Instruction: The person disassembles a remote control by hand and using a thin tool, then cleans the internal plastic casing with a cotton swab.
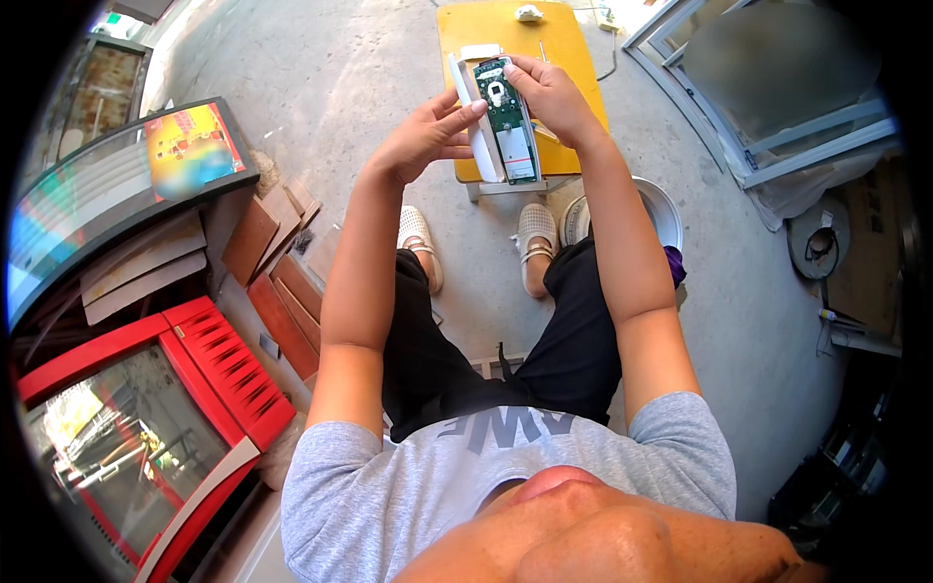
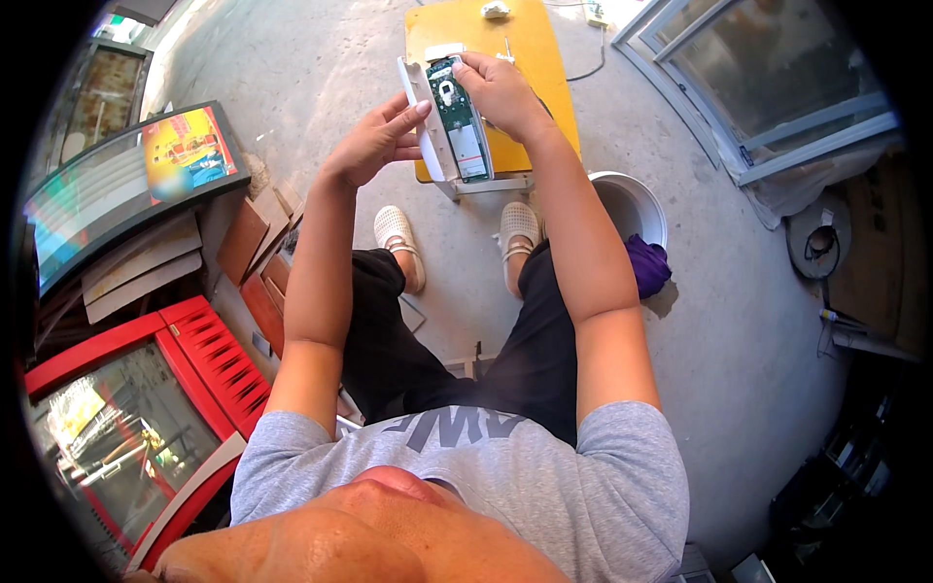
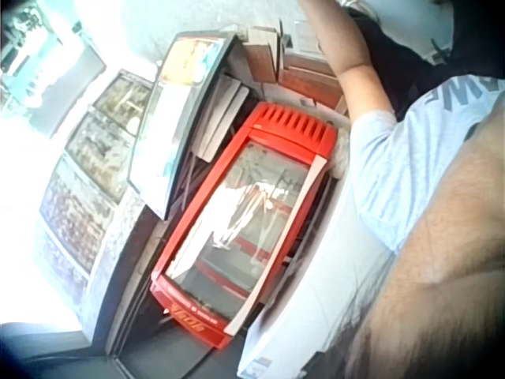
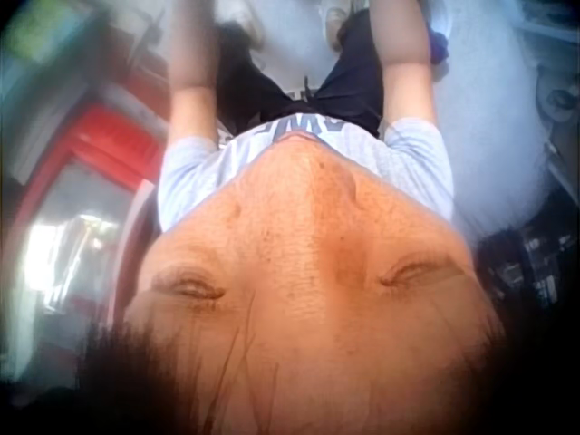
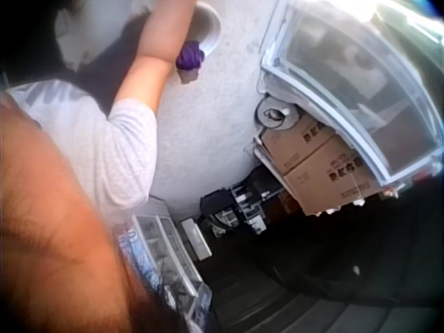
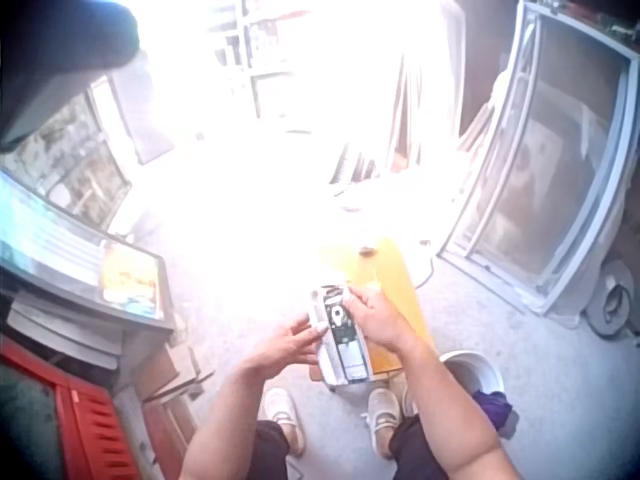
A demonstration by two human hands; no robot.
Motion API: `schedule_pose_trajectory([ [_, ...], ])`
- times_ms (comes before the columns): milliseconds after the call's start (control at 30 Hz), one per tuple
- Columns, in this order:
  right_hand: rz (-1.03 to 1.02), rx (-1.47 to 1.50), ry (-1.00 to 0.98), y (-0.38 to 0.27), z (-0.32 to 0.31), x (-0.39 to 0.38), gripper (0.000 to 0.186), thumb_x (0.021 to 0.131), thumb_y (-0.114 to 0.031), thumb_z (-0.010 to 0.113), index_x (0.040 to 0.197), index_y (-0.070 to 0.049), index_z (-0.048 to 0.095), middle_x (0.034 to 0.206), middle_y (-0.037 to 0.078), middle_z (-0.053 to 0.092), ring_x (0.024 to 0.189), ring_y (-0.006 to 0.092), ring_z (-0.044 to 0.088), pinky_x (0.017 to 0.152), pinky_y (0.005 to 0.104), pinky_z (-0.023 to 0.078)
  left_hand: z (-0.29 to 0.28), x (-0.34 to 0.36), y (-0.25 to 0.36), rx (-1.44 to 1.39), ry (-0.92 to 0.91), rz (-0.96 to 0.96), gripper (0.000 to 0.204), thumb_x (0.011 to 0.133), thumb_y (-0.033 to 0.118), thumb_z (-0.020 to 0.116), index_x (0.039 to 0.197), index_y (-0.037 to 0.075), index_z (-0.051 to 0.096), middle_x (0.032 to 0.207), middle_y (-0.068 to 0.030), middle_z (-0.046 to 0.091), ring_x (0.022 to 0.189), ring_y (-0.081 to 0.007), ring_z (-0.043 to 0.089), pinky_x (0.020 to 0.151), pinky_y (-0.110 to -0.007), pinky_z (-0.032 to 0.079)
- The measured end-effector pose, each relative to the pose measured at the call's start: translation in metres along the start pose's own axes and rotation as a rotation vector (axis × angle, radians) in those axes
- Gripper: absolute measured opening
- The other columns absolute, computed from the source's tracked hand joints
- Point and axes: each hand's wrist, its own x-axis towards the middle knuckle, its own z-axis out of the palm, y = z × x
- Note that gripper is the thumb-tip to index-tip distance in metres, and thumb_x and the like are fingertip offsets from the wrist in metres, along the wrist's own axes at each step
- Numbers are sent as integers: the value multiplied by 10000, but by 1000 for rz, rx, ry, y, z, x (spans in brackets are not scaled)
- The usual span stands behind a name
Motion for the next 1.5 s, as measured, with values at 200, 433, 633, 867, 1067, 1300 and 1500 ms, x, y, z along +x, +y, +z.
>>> schedule_pose_trajectory([
  [200, 233, 227, 23, 3, -3, 5, 356, 1068, -223, 475, 1295, -3, 639, 1023, 53, 712, 877, 98, 667, 739, 305, 568, -21, 2, -7, -146, -9, -5, 636, 1068, 525, 441, 1481, 42, 440, 1361, -100, 646, 1111, -199, 699, 937, -358, 586],
  [433, 165, -129, 70, 22, 16, 15, 393, 1031, -255, 514, 1265, 38, 629, 1113, 169, 723, 1013, 234, 690, 894, 375, 535, -44, -8, -13, -679, -71, 109, 656, 1110, 499, 203, 1549, 31, 337, 1473, -172, 531, 1157, -271, 653, 1021, -472, 544],
  [633, 142, -321, 111, 25, 37, 15, 382, 1006, -250, 517, 1266, 4, 636, 1151, 217, 718, 1089, 340, 685, 978, 409, 503, -56, -12, -20, -1068, -406, 190, 618, 1114, 457, 240, 1559, 35, 321, 1401, -173, 562, 1087, -290, 652, 959, -480, 571],
  [867, 40, -644, 178, 14, 37, 8, 317, 968, -236, 579, 1161, -9, 687, 1078, 239, 724, 1035, 392, 691, 951, 456, 520, -58, -9, -19, -1142, -548, 208, 573, 1108, 364, 247, 1583, 43, 252, 1346, -186, 583, 1064, -300, 663, 848, -439, 625],
  [1067, -52, -862, 238, 13, 42, 2, 273, 965, -255, 621, 1076, -19, 701, 1001, 240, 723, 961, 390, 710, 874, 471, 552, -56, -11, -15, -1173, -592, 185, 568, 1106, 350, 251, 1575, 30, 259, 1324, -196, 590, 1025, -308, 691, 810, -429, 641],
  [1300, -77, -943, 314, -9, 33, -9, 285, 1011, -299, 555, 1046, -67, 718, 969, 208, 732, 915, 393, 716, 822, 474, 567, -57, -12, -17, -1177, -615, 176, 572, 1108, 359, 252, 1569, 21, 263, 1321, -190, 597, 1034, -308, 699, 812, -430, 643],
  [1500, -58, -691, 506, -10, -31, -15, 329, 1014, -329, 537, 1100, -97, 754, 966, 204, 746, 930, 384, 719, 838, 460, 563, -38, -25, -7, -596, 50, 174, 663, 1065, 552, 419, 1463, 22, 421, 1224, -147, 658, 1002, -256, 707, 868, -419, 629],
])
